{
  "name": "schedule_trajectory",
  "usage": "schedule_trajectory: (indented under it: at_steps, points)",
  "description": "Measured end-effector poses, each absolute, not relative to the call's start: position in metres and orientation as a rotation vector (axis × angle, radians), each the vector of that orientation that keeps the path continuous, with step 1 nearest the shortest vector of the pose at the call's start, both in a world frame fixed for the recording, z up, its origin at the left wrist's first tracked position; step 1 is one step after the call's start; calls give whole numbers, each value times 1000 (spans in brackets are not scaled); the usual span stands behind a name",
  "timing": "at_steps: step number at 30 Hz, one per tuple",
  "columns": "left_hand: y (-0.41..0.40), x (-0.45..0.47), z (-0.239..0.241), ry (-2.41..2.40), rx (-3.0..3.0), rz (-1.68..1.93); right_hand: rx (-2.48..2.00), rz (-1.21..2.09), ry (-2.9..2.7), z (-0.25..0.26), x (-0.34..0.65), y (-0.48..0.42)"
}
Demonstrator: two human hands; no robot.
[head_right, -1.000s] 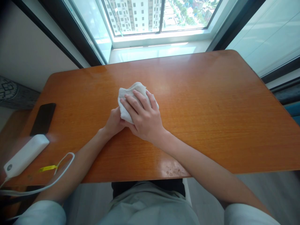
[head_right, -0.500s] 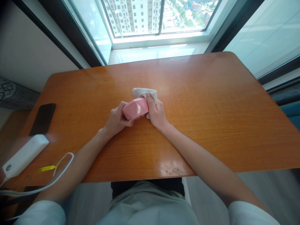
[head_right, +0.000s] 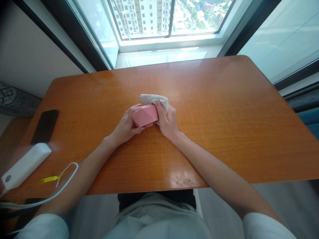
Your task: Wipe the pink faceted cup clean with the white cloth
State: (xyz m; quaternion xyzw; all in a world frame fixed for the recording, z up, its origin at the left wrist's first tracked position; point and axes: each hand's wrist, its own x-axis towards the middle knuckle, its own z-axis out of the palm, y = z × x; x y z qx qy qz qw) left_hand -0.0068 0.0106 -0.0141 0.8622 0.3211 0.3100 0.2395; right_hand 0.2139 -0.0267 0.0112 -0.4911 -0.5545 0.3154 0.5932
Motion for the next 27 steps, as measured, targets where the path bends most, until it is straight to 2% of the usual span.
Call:
schedule_trajectory:
  at_steps: [6,12,18,27]
  points:
    - [7,-3,-13,1008,2505,572,-1077,193,-1685,28,220,-30]
    - [5,5,-15,1101,2601,539,-1115,-146,-2044,40,217,-32]
    - [3,4,-8,1066,2523,747,-1120,-207,-2155,46,214,-33]
    - [2,-2,-3,966,2371,1055,-1086,-128,-2185,44,206,-36]
